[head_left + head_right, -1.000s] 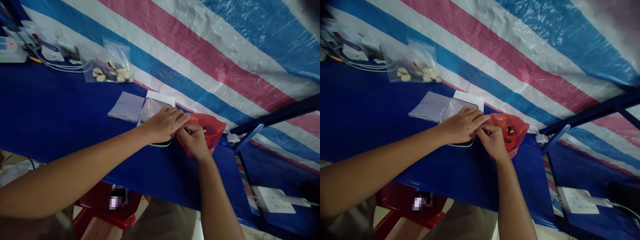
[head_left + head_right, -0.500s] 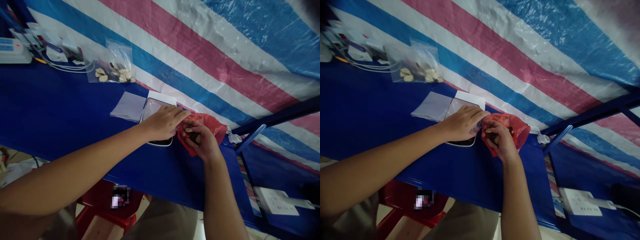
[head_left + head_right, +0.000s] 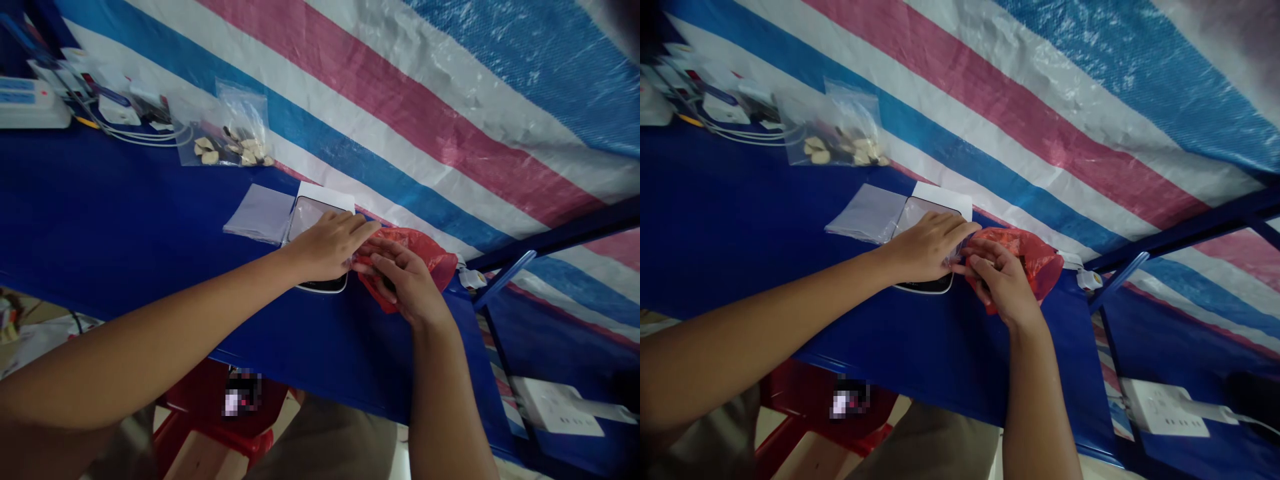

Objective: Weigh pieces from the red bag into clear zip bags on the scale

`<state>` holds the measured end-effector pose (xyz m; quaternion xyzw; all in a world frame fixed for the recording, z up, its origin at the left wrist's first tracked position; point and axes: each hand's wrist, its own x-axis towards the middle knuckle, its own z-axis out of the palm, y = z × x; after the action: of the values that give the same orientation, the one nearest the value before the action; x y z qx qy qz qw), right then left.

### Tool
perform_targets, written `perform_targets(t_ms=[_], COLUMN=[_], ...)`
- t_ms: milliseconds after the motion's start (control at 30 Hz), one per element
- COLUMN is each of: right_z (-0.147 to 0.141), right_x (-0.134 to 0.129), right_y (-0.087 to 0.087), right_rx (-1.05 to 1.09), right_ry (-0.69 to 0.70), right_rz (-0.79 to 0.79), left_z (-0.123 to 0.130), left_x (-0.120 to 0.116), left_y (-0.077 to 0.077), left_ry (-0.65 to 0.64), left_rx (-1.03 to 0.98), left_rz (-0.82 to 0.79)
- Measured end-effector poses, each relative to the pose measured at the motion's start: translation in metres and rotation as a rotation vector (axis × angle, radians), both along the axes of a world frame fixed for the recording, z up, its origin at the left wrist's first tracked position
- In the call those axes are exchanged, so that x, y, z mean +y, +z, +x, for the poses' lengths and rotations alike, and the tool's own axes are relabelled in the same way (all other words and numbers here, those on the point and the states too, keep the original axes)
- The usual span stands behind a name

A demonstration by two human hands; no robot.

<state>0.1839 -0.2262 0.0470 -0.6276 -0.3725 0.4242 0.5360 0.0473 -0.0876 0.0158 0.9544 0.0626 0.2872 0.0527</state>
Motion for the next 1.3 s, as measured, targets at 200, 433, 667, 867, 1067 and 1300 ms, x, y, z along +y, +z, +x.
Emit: perform_targets(t_ms=[200, 433, 667, 867, 1067, 1300], right_z=[0.004, 0.015, 0.011, 0.009, 0.007, -0.004], right_x=[-0.001, -0.002, -0.004, 0.0, 0.006, 0.01], right_y=[-0.004, -0.009, -0.003, -0.007, -0.017, -0.02], right_rx=[-0.064, -0.052, -0.018, -0.084, -0.374, -0.377], right_ry=[0.084, -0.017, 0.114, -0.087, -0.043, -0.017], right_rz=[-0.093, -0.04, -0.076, -0.067, 0.029, 0.028], left_z=[0.0, 0.0, 0.001, 0.001, 0.001, 0.001], left_x=[0.0, 0.0, 0.001, 0.0, -0.001, -0.003], left_y=[-0.001, -0.001, -0.003, -0.003, -0.002, -0.001], left_ry=[0.011, 0.023, 0.028, 0.025, 0.001, -0.065], left_rx=[0.002, 0.01, 0.02, 0.01, -0.016, -0.01], left_rz=[0.019, 0.045, 0.047, 0.038, 0.035, 0.069])
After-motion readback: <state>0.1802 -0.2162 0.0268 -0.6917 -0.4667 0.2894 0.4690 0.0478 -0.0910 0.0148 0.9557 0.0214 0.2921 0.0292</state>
